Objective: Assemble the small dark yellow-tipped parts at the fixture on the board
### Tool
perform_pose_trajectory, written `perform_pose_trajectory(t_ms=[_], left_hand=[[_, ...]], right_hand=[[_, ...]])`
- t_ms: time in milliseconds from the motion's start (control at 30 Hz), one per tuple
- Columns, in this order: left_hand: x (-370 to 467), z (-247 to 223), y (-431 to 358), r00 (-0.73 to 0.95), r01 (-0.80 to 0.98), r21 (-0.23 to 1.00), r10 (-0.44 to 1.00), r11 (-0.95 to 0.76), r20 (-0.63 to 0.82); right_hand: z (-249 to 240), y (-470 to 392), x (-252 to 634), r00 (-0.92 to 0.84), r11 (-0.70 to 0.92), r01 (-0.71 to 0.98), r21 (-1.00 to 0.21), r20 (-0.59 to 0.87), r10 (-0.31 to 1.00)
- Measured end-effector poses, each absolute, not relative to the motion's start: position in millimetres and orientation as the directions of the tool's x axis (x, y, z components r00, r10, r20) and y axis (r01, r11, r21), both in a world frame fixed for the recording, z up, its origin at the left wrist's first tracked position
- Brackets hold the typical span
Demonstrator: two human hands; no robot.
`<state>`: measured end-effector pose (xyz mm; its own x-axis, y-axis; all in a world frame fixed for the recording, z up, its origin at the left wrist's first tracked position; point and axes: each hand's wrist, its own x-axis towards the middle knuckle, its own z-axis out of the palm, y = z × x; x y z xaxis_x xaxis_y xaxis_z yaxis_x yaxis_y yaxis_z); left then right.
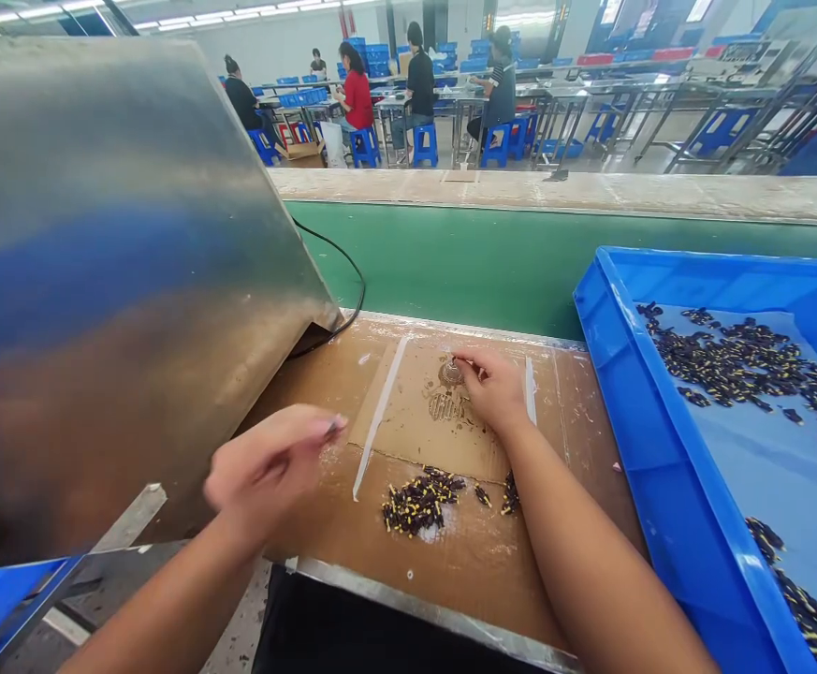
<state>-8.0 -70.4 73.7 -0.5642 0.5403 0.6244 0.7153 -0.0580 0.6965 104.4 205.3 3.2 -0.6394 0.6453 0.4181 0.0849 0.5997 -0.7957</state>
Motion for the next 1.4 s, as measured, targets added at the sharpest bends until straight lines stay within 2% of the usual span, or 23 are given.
perform_pose_trajectory(t_ms=[67, 167, 333, 433, 533, 600, 700, 833, 900, 1000, 1067, 1100, 1167, 1200, 1267, 1333, 1400], left_hand=[[-12, 69, -47, -0.607, 0.626, 0.772, 0.554, -0.108, 0.57], [-17, 61, -12, -0.69, 0.392, 0.901, 0.589, -0.186, 0.421], [-19, 39, 7, -0.745, 0.066, 0.972, 0.636, -0.227, 0.2], [-20, 28, 6, -0.754, -0.101, 0.968, 0.652, -0.231, 0.077], [-22, 23, 7, -0.742, -0.246, 0.942, 0.669, -0.227, -0.033], [-22, 22, 9, -0.734, -0.321, 0.921, 0.672, -0.22, -0.095], [-21, 22, 12, -0.722, -0.404, 0.887, 0.673, -0.224, -0.159], [-19, 25, 12, -0.694, -0.474, 0.848, 0.693, -0.237, -0.194], [-19, 26, 11, -0.681, -0.48, 0.847, 0.706, -0.231, -0.193], [-18, 27, 10, -0.675, -0.468, 0.852, 0.717, -0.234, -0.174], [-16, 27, 9, -0.682, -0.397, 0.885, 0.724, -0.244, -0.106], [-16, 27, 7, -0.691, -0.32, 0.915, 0.721, -0.246, -0.048], [-15, 27, 3, -0.699, -0.053, 0.97, 0.703, -0.239, 0.135], [-14, 27, 1, -0.684, 0.117, 0.964, 0.685, -0.239, 0.253], [-14, 27, -2, -0.601, 0.422, 0.871, 0.642, -0.251, 0.476], [-13, 25, -4, -0.492, 0.594, 0.755, 0.616, -0.279, 0.615], [-12, 22, -5, -0.424, 0.659, 0.69, 0.61, -0.299, 0.669]], right_hand=[[4, 204, 105, -0.66, 0.678, 0.101, -0.728, 0.461, 0.594], [4, 204, 104, -0.672, 0.764, 0.128, -0.632, 0.511, 0.536], [3, 204, 103, -0.666, 0.793, 0.143, -0.592, 0.535, 0.52], [8, 199, 105, -0.592, 0.806, 0.139, -0.576, 0.604, 0.534], [17, 193, 107, -0.42, 0.844, 0.151, -0.515, 0.739, 0.526], [23, 191, 108, -0.364, 0.859, 0.185, -0.477, 0.779, 0.511], [30, 191, 108, -0.444, 0.855, 0.245, -0.458, 0.731, 0.519], [35, 192, 113, -0.385, 0.841, 0.268, -0.469, 0.749, 0.54], [35, 190, 116, -0.431, 0.818, 0.291, -0.496, 0.695, 0.575], [39, 180, 119, -0.455, 0.743, 0.31, -0.593, 0.594, 0.663], [46, 169, 120, -0.415, 0.647, 0.219, -0.73, 0.53, 0.739], [51, 162, 122, -0.438, 0.548, 0.136, -0.825, 0.446, 0.78], [62, 146, 125, -0.58, 0.188, -0.027, -0.982, 0.168, 0.797], [68, 138, 128, -0.665, -0.034, -0.071, -0.997, 0.022, 0.747], [74, 125, 135, -0.77, -0.386, -0.089, -0.918, -0.182, 0.611], [76, 116, 142, -0.794, -0.556, -0.108, -0.824, -0.265, 0.547], [73, 113, 147, -0.793, -0.628, -0.148, -0.764, -0.288, 0.536]])
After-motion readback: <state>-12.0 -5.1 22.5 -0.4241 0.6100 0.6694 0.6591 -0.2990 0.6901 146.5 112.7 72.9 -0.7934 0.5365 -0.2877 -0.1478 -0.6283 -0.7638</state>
